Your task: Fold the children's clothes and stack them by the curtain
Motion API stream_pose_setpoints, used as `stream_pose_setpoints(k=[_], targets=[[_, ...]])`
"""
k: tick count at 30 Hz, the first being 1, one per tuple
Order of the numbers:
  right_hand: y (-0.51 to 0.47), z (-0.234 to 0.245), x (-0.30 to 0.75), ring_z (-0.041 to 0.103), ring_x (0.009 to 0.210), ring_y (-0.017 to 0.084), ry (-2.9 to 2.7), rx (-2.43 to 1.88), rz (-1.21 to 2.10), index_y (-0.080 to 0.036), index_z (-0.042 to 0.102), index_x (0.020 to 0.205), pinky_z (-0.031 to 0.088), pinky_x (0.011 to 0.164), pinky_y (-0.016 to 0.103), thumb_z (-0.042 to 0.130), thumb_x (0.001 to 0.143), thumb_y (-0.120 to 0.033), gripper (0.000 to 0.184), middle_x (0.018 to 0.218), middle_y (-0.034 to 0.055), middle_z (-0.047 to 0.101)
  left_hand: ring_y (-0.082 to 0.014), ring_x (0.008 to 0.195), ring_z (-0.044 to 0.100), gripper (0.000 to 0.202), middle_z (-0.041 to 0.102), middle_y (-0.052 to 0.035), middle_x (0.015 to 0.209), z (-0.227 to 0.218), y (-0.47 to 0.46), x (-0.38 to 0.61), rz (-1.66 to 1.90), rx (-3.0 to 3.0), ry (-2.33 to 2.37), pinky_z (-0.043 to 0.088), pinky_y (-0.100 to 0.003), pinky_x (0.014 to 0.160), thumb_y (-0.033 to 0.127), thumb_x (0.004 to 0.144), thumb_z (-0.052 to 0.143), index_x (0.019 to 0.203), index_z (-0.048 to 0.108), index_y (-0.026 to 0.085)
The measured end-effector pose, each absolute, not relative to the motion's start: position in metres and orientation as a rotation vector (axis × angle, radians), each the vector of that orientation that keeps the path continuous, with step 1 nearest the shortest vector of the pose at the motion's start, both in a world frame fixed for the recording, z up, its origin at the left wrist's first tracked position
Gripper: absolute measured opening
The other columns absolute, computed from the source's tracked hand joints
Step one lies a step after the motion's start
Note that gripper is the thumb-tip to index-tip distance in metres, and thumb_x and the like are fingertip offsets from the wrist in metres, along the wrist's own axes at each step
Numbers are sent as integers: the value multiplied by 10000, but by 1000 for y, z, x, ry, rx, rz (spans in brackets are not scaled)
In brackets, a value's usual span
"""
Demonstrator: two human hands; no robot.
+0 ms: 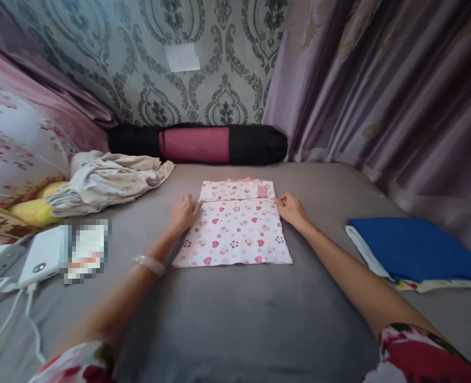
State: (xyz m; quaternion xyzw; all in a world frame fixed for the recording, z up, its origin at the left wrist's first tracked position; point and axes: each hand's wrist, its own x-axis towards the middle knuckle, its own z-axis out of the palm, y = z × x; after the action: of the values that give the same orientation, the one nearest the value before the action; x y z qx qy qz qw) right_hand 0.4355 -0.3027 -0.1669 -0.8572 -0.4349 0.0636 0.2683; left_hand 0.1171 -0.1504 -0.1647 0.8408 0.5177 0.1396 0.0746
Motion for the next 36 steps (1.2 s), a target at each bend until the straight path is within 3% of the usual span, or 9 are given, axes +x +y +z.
stream_pose_setpoints(k=[3, 11, 15, 18, 21, 24, 27, 31, 36], targets=[[-329, -163, 425, 617, 724, 194, -1232, -2374, 316, -187, 564, 1043, 395, 615, 267, 570, 851, -419, 302, 779, 36, 680, -299, 930, 654, 445, 688, -160, 912, -162, -169, 93, 376, 2372, 1599, 482, -387, 809, 452, 895, 470, 1172, 533, 110], [-375, -153, 388, 588, 675, 173, -1349, -2315, 409, -179, 524, 1207, 374, 603, 255, 520, 869, -321, 367, 767, 21, 672, -270, 880, 657, 464, 702, -101, 843, -146, -229, 72, 313, 2181, 1568, 489, -361, 776, 509, 789, 568, 1088, 556, 154], [-400, -149, 377, 546, 600, 170, -1401, -2232, 511, -186, 503, 1308, 368, 575, 260, 492, 860, -318, 468, 627, -28, 600, -218, 715, 627, 621, 654, -34, 731, -145, -245, 59, 275, 2122, 1462, 464, -295, 633, 520, 740, 604, 1230, 513, 151], [-417, -149, 376, 504, 552, 153, -1481, -2081, 600, -191, 620, 1185, 365, 554, 258, 453, 856, -352, 402, 587, -38, 550, -158, 567, 540, 701, 568, 38, 625, -144, -253, 49, 286, 2062, 1258, 406, -249, 543, 502, 753, 582, 1360, 452, 178], [-430, -148, 381, 508, 567, 141, -1569, -1954, 689, -172, 683, 1065, 386, 558, 253, 461, 831, -340, 364, 638, -18, 574, -130, 549, 476, 520, 512, 46, 588, -141, -258, 44, 371, 2020, 1119, 356, -224, 518, 512, 766, 573, 1187, 631, 212], [-440, -145, 388, 538, 589, 141, -1708, -1891, 808, -166, 596, 1254, 414, 559, 240, 504, 770, -218, 495, 677, -15, 595, -136, 602, 492, 449, 566, 9, 654, -137, -260, 41, 406, 1905, 1108, 355, -224, 531, 563, 770, 569, 977, 712, 191], [-443, -144, 393, 598, 722, 157, -1847, -1846, 651, -186, 554, 1302, 472, 675, 259, 510, 742, -135, 564, 863, 30, 646, -156, 700, 538, 506, 627, -20, 835, -135, -261, 36, 359, 1952, 1083, 419, -241, 606, 548, 739, 627, 1097, 666, 192], [-437, -147, 391, 617, 890, 187, -1918, -1877, 197, -228, 642, 1160, 476, 795, 294, 461, 845, -143, 373, 1023, 66, 641, -197, 859, 554, 530, 588, -73, 1053, -139, -261, 32, 378, 2344, 929, 484, -310, 752, 363, 735, 626, 1232, 546, 196], [-430, -146, 386, 545, 1163, 260, -2051, -1814, -183, -239, 696, 1076, 445, 946, 415, 462, 885, -135, 319, 1249, 101, 612, -230, 922, 532, 402, 535, -104, 1011, -147, -265, 34, 404, 2796, 951, 473, -380, 847, 170, 807, 415, 1186, 548, 160]])
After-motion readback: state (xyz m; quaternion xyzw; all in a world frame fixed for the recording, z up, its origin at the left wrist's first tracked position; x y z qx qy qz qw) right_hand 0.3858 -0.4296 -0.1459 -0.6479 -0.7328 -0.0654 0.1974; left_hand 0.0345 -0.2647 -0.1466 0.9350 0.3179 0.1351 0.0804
